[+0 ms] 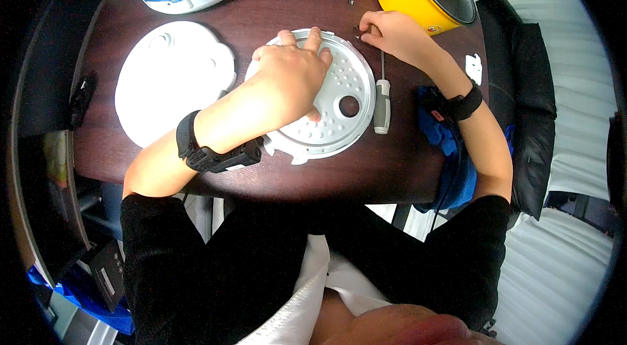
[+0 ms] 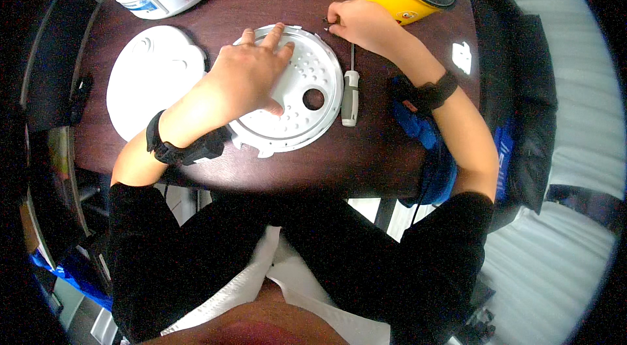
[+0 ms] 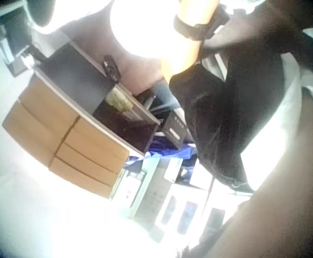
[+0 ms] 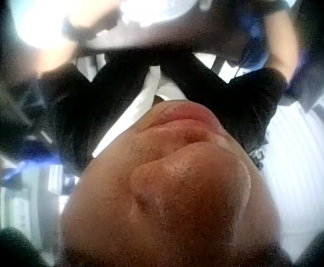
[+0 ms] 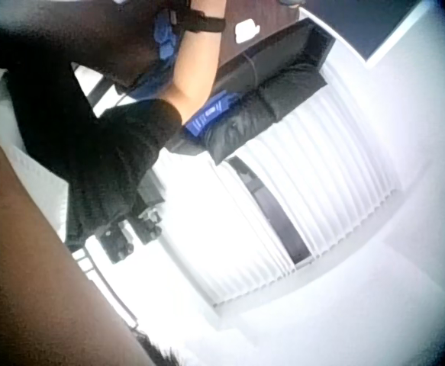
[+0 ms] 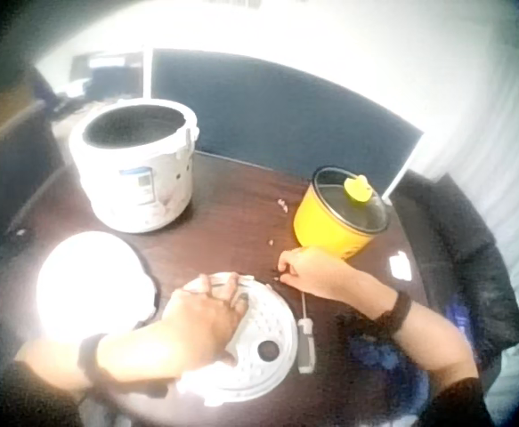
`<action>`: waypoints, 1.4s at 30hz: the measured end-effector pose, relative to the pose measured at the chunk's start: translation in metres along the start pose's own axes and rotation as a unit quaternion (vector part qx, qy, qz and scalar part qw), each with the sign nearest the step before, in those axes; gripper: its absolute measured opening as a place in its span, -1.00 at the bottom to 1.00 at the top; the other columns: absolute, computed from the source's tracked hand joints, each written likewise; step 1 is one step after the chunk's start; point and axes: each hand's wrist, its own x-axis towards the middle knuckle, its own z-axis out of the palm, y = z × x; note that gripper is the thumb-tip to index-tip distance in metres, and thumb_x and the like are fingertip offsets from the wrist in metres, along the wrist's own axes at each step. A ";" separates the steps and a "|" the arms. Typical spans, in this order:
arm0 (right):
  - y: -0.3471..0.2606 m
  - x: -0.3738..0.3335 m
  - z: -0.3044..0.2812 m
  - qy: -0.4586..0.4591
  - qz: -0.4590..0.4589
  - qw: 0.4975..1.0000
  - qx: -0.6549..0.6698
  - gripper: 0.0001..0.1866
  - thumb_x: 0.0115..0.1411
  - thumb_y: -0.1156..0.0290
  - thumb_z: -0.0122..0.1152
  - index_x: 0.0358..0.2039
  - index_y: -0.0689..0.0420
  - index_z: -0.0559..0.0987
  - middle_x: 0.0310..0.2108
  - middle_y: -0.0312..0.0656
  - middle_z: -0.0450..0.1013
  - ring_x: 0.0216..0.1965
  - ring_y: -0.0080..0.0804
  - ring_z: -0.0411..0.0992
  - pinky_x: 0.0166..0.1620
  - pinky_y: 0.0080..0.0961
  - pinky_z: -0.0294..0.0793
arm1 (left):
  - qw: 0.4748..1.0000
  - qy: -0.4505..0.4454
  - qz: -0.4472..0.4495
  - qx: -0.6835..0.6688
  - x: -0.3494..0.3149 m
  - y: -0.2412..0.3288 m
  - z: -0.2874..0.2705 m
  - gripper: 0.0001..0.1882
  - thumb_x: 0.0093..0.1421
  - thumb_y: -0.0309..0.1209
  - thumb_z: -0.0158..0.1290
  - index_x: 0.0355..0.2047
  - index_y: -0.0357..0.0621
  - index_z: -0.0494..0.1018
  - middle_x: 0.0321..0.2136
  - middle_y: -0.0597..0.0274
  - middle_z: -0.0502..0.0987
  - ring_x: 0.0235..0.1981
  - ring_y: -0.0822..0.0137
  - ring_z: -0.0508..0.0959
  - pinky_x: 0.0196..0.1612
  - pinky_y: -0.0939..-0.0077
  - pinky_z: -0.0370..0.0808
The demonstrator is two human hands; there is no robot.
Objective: The person uses a screwdriver to remove screws from a white circular plastic lid with a perforated metal insert. They separate the metal insert from the plastic lid, inspect both parts, and then reassemble them by aligning the insert and securing it with screws.
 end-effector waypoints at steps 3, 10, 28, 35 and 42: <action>-0.002 -0.001 0.003 0.010 -0.038 0.999 0.002 -0.83 0.08 0.39 0.19 -0.35 0.18 0.46 -0.62 -0.19 0.40 -0.54 -0.26 0.40 -0.42 -0.39 0.36 | 1.000 -0.012 -0.002 0.003 -0.001 0.001 -0.002 0.05 -0.31 -0.08 0.39 0.20 -0.08 0.16 0.27 -0.03 0.05 0.15 -0.19 0.25 0.01 0.10 0.45; -0.003 -0.001 -0.003 0.016 -0.037 0.999 -0.012 -0.87 0.11 0.39 0.15 -0.38 0.16 0.47 -0.60 -0.17 0.41 -0.53 -0.27 0.41 -0.42 -0.42 0.37 | 1.000 -0.022 -0.004 0.001 -0.002 0.002 -0.005 0.04 -0.30 -0.08 0.39 0.20 -0.10 0.16 0.26 -0.06 0.05 0.15 -0.21 0.25 0.00 0.10 0.46; 0.009 -0.035 -0.002 0.036 0.013 0.997 -0.068 -0.83 0.12 0.30 0.16 -0.39 0.13 0.47 -0.67 -0.17 0.41 -0.60 -0.25 0.41 -0.50 -0.38 0.34 | 1.000 0.026 0.011 0.013 -0.002 -0.001 -0.002 -0.17 -0.23 -0.14 0.35 0.03 -0.18 0.24 0.11 -0.13 0.25 0.03 -0.18 0.39 -0.07 0.16 0.50; -0.037 -0.062 0.002 -0.040 0.107 0.993 0.037 -0.54 0.10 -0.03 0.17 -0.60 0.17 0.50 -0.73 -0.14 0.38 -0.68 -0.27 0.37 -0.57 -0.41 0.29 | 0.990 0.136 0.002 -0.038 0.014 -0.034 0.003 -0.67 0.02 -0.47 0.07 -0.18 -0.31 0.37 -0.28 -0.14 0.52 -0.26 -0.05 0.56 -0.21 0.26 0.52; -0.047 -0.064 0.010 -0.039 0.106 0.993 0.023 -0.52 0.06 -0.04 0.22 -0.61 0.18 0.51 -0.70 -0.08 0.42 -0.64 -0.24 0.43 -0.56 -0.40 0.32 | 0.979 0.196 0.040 -0.028 0.027 -0.049 0.014 -0.88 -0.03 -0.56 -0.01 -0.50 -0.32 0.51 -0.43 -0.13 0.54 -0.31 -0.05 0.57 -0.27 0.22 0.52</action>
